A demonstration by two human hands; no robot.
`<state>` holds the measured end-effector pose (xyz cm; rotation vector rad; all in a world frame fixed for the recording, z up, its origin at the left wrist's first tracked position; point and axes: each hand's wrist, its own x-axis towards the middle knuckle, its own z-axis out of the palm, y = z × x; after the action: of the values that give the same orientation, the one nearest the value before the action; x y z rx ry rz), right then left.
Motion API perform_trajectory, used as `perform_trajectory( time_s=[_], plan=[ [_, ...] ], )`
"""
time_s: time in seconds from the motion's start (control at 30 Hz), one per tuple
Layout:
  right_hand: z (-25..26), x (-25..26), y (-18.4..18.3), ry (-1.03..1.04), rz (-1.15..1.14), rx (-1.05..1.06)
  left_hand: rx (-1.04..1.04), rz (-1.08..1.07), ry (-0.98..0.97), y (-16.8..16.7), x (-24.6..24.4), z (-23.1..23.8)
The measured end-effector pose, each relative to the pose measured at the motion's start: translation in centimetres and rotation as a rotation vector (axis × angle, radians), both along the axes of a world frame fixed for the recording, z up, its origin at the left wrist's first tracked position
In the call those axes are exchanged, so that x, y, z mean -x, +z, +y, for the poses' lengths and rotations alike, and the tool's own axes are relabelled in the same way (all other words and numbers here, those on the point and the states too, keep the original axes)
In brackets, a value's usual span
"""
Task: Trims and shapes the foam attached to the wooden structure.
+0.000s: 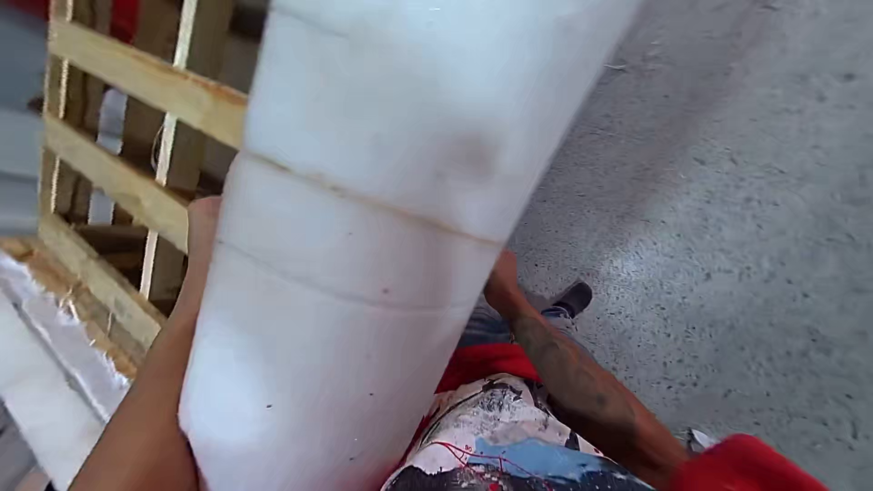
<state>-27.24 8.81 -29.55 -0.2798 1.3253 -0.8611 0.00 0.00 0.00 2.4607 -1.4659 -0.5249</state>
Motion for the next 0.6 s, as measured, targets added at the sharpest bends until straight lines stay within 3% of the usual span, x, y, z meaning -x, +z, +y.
perform_trajectory(
  time_s=[0.07,0.17,0.27,0.37,0.4,0.47,0.6],
  plan=[
    [2.5,7.0,3.7,0.014,-0.207,0.149,-0.046,0.000,0.160,1.0,1.4,-1.7],
    [5.9,16.5,15.2,0.167,-0.358,0.566,0.169,-0.021,0.227,3.0,4.1,-2.0],
    [7.5,21.9,26.2,0.327,-0.237,1.083,0.183,0.099,0.170,3.9,5.2,-1.7],
    [7.7,23.3,31.5,0.399,-0.008,1.354,0.036,0.001,0.069,3.3,4.5,-1.1],
    [7.5,23.5,31.2,0.403,0.083,1.358,0.017,-0.064,0.027,2.8,3.7,-0.8],
    [7.0,24.0,27.3,0.325,0.031,1.199,0.016,-0.138,-0.005,2.3,2.4,-0.7],
    [8.9,23.9,13.0,0.308,-0.285,0.514,0.128,-0.125,0.089,2.3,2.7,-0.3]
  ],
)
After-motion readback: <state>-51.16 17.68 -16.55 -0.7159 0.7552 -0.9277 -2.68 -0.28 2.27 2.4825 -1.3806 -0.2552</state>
